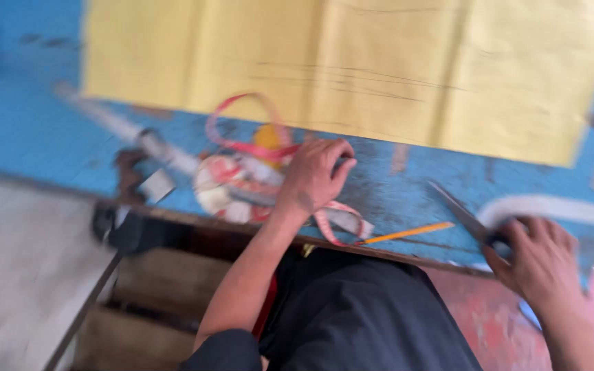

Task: Measuring, marking, and cutting out paper patterns for garment construction on a workbench.

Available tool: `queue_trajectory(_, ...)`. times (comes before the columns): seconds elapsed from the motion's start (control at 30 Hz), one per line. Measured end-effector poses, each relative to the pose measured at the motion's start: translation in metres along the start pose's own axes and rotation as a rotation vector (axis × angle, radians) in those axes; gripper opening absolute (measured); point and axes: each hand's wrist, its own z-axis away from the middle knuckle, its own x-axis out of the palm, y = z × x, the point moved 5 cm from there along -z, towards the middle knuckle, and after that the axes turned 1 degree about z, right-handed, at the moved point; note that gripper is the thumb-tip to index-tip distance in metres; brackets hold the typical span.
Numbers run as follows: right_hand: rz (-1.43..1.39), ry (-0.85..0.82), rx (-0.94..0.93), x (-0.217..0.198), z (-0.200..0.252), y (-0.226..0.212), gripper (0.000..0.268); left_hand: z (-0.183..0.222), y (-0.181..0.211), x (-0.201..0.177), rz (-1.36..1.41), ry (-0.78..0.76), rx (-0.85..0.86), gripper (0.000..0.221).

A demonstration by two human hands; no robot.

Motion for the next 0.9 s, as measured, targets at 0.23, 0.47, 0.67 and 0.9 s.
queue_trajectory(0.23, -0.07, -0.349, -0.012, 0.006, -0.024, 0.014, 0.039, -0.073, 0.031, 0.081, 0.046, -0.169, 0.13, 0.008)
queue_trajectory(0.47, -1.04, -0.399, 0.308, 0.011, 0.009, 0.045, 0.022, -0.141, 0.045, 0.133, -0.26, -0.2, 0.257, 0.042)
queue_trajectory(0.67, -1.659, -0.29, 0.66, 0.028, 0.066, 0.043, 0.017, -0.171, 0.033, 0.149, -0.549, -0.469, 0.053, 0.075)
queue_trajectory(0.9, -2.39, -0.391, 0.449, 0.03, 0.086, 0.008, 0.058, -0.167, 0.044, 0.162, -0.458, -0.44, 0.126, 0.074)
